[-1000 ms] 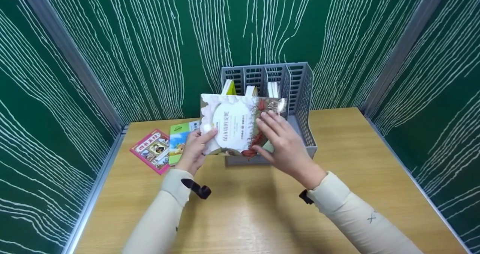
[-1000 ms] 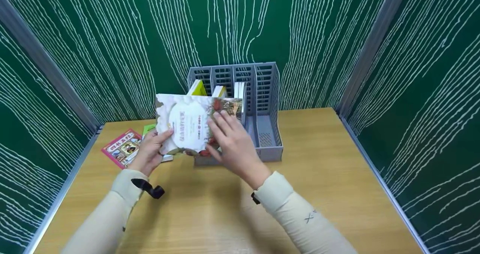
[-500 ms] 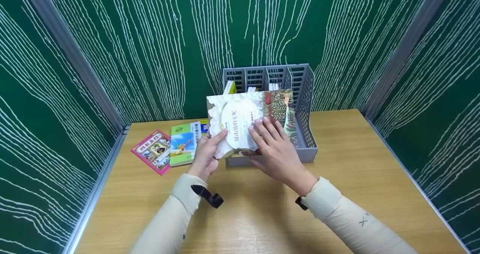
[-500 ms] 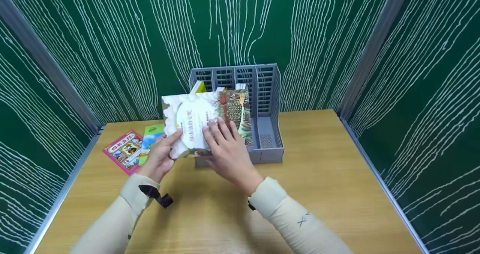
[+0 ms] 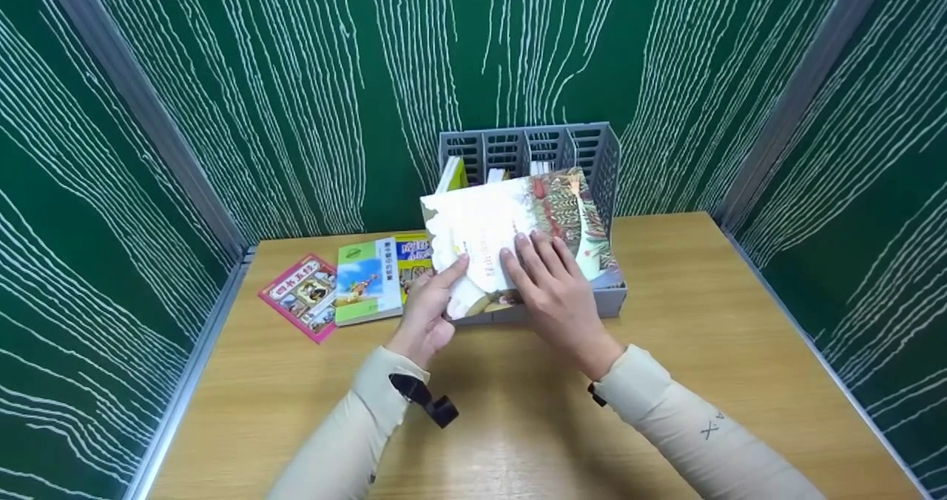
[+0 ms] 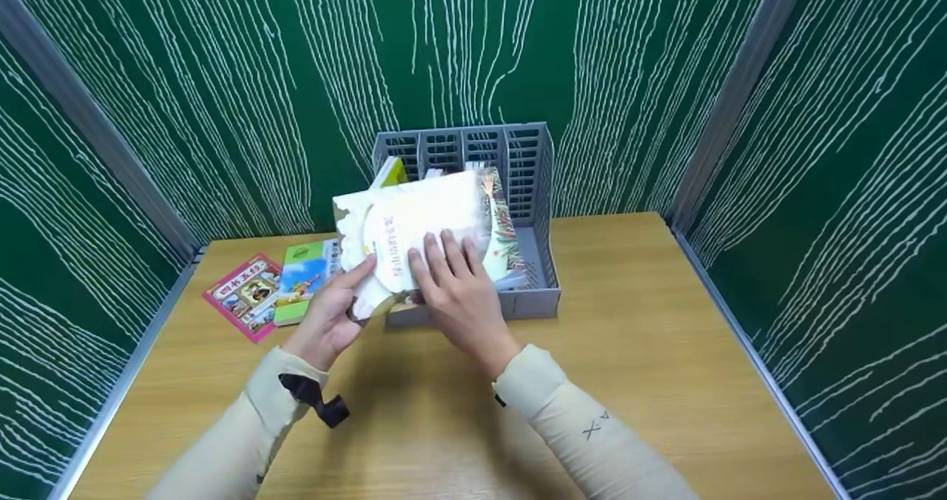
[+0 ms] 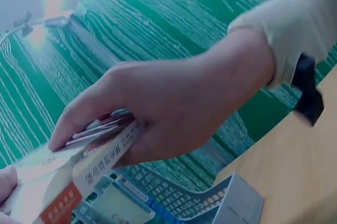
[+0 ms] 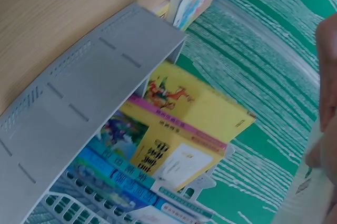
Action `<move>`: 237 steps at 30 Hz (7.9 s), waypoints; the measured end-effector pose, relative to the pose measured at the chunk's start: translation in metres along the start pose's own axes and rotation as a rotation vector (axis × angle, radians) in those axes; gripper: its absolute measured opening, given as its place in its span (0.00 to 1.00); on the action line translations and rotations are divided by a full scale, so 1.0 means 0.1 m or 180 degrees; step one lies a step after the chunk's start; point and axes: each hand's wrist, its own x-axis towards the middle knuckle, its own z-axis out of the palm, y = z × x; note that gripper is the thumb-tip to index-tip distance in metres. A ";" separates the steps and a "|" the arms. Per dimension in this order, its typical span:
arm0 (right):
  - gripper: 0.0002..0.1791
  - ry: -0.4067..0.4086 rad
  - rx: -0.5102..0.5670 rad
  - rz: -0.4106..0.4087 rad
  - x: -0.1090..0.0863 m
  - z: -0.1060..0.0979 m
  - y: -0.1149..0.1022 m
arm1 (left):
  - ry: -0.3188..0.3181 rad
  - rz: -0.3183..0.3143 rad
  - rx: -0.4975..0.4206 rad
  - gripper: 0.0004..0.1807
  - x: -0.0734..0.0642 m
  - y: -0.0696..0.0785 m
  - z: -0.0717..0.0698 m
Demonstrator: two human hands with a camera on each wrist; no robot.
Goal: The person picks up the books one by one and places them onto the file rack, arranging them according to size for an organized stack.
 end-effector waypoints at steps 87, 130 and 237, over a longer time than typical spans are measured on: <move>0.28 0.1104 0.3605 0.4357 -0.16 1.19 0.56 | -0.0583 0.2563 0.6380 0.06 1.19 -0.68 -0.66; 0.37 -0.2553 0.2126 0.2859 -0.27 0.94 1.04 | -0.0746 0.2299 0.6109 0.10 1.16 -0.71 -0.68; 0.32 -0.0602 0.2619 0.2806 -0.04 0.01 0.79 | 0.0815 0.3949 0.3977 0.24 0.53 0.24 -1.00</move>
